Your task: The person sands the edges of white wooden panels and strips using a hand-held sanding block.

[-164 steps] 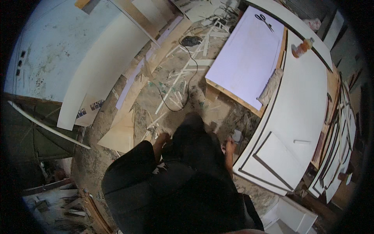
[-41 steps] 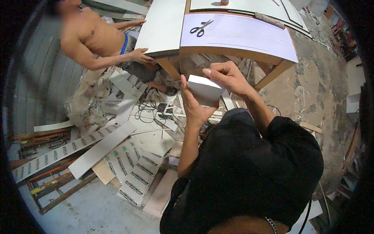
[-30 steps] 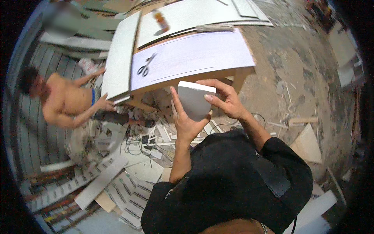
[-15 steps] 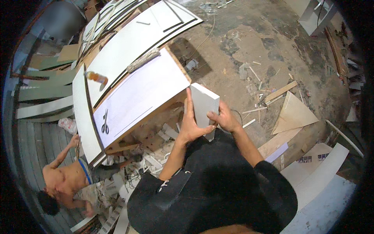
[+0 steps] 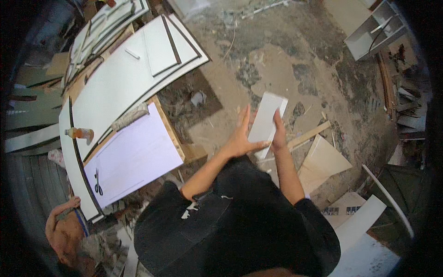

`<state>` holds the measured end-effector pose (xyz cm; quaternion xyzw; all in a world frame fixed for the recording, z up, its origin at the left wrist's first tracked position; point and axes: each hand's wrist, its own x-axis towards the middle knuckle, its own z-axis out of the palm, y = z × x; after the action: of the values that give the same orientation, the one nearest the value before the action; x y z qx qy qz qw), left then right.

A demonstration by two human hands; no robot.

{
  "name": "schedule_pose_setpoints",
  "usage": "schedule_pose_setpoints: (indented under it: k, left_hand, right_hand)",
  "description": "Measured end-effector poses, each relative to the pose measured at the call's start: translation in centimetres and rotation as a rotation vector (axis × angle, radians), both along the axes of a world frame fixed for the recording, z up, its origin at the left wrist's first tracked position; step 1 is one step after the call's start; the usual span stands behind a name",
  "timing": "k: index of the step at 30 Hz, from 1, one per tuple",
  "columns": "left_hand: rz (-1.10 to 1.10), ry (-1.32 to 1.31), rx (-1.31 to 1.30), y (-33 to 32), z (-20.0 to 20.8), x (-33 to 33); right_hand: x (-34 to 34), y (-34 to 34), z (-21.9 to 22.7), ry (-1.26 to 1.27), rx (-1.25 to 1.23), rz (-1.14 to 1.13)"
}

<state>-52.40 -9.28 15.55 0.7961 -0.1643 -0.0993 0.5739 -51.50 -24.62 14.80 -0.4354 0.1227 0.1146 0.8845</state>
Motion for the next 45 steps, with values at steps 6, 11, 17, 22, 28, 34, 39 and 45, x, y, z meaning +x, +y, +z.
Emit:
schedule_pose_setpoints:
  k: [6,11,17,22,28,34,39,45]
  left_hand:
    - [0.381,0.67,-0.369,2.6,-11.2,10.5]
    - [0.875,0.844,-0.777,7.8,-14.9,17.6]
    - [1.09,0.611,-0.968,9.5,-17.7,25.4]
    - [1.308,0.539,-1.167,9.4,-18.8,32.0]
    - [1.429,0.592,-1.052,10.2,-17.8,34.6]
    - [1.26,0.611,-1.032,11.3,-17.1,34.4]
    - [1.282,0.748,-0.477,11.6,-18.7,33.2]
    - [1.328,0.727,-1.029,11.5,-18.4,33.4]
  right_hand:
    - [13.6,-5.5,-5.4,0.195,-0.1,-0.017]
    - [22.2,-3.0,-11.2,0.013,-0.176,0.309]
    - [34.0,5.4,-15.2,-0.34,-0.805,0.536]
    - [39.4,11.1,-16.6,-0.459,-0.898,0.591]
    - [41.3,14.4,-16.9,-0.453,-0.882,0.776]
    - [48.4,21.4,-19.3,-0.4,-1.001,0.591]
    - [49.8,22.2,-15.6,-0.39,-1.178,0.757]
    - [44.3,17.6,-15.2,-0.49,-1.082,0.807]
